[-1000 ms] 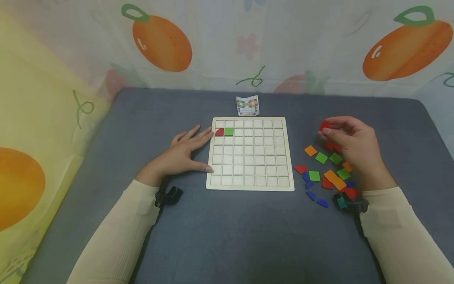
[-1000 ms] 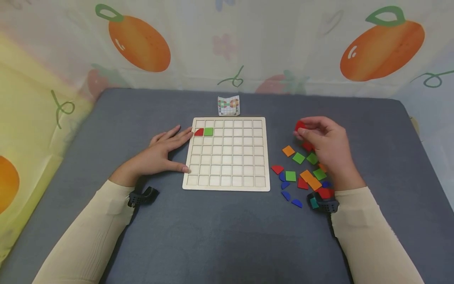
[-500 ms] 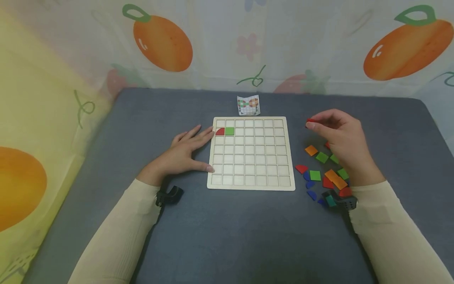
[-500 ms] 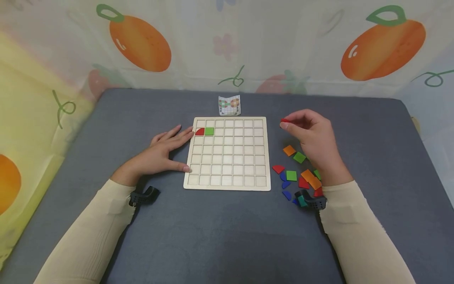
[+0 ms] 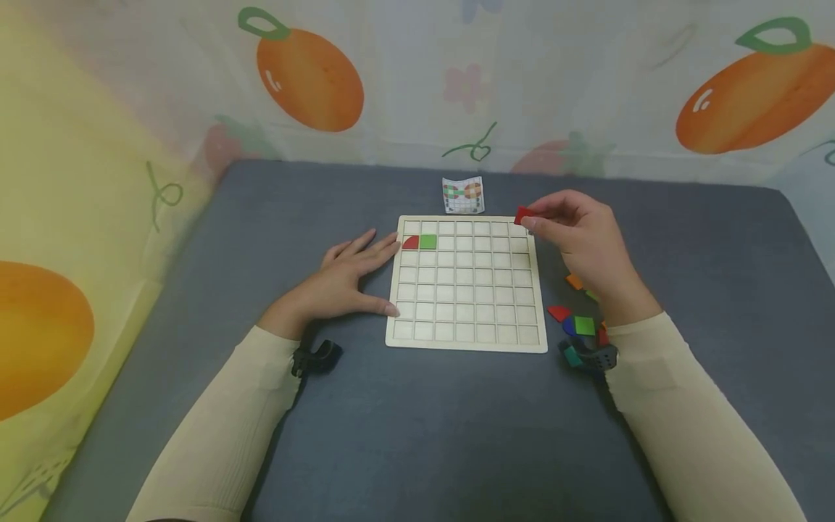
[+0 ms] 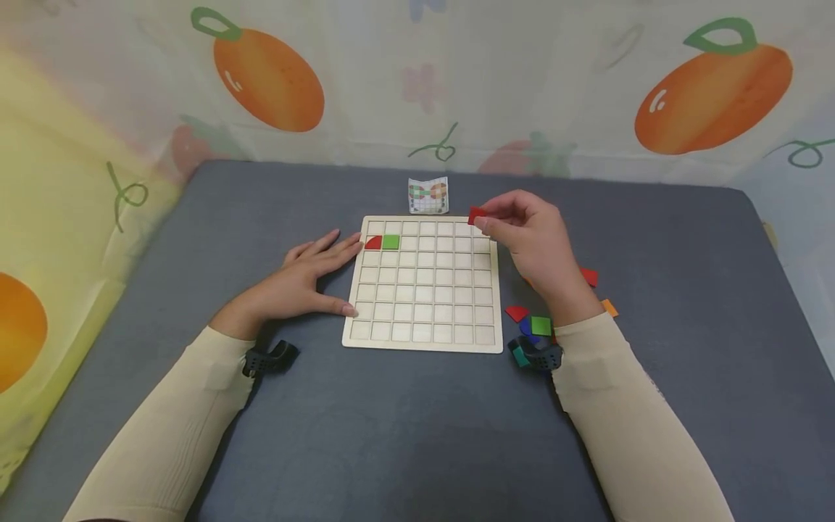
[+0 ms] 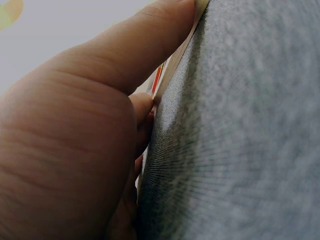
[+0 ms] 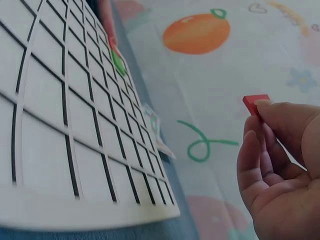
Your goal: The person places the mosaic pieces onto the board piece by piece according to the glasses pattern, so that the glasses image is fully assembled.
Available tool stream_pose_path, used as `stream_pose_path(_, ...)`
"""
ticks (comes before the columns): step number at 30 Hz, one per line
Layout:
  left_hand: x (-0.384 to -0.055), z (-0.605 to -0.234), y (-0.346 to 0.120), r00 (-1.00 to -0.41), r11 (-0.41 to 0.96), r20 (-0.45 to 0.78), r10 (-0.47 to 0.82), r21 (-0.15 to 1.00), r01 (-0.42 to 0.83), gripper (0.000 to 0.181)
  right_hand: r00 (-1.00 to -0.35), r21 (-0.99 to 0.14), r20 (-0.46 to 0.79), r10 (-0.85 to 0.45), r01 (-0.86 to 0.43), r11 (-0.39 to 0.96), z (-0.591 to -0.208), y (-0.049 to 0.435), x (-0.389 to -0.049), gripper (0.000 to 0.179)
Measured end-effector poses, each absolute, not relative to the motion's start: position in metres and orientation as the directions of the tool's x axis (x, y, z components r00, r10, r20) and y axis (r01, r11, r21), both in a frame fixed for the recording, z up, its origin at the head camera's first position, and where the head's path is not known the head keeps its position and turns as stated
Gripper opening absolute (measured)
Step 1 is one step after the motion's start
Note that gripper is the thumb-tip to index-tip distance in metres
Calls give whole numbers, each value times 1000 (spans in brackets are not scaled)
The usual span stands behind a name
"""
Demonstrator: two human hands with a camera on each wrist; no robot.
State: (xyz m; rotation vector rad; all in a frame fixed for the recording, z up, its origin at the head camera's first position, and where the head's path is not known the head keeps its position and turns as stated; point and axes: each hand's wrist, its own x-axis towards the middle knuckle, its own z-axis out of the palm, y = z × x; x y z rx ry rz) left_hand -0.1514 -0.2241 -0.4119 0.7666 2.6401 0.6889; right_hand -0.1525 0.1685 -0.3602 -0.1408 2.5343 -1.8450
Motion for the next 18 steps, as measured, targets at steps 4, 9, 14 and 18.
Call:
stream_pose_path(4,-152,-412,-223,-811,744,-154,565,521,419,117,-993,-962,53,-102,-78,261,-365,157,-159,21)
stream_pose_path(9,-152,-412,-223,-814,752,-157,559,511,417,118,-992,-967,12,-130,-44,252,-369,143,-164,21)
stream_pose_path(14,-152,-412,-223,-815,753,-157,558,509,417,118,-987,-965,-29,-155,-13,263,-376,126,-171,19)
stream_pose_path(18,-151,-412,-224,-815,752,-154,559,509,419,118,-984,-961,-40,-176,-10,275,-381,111,-176,16)
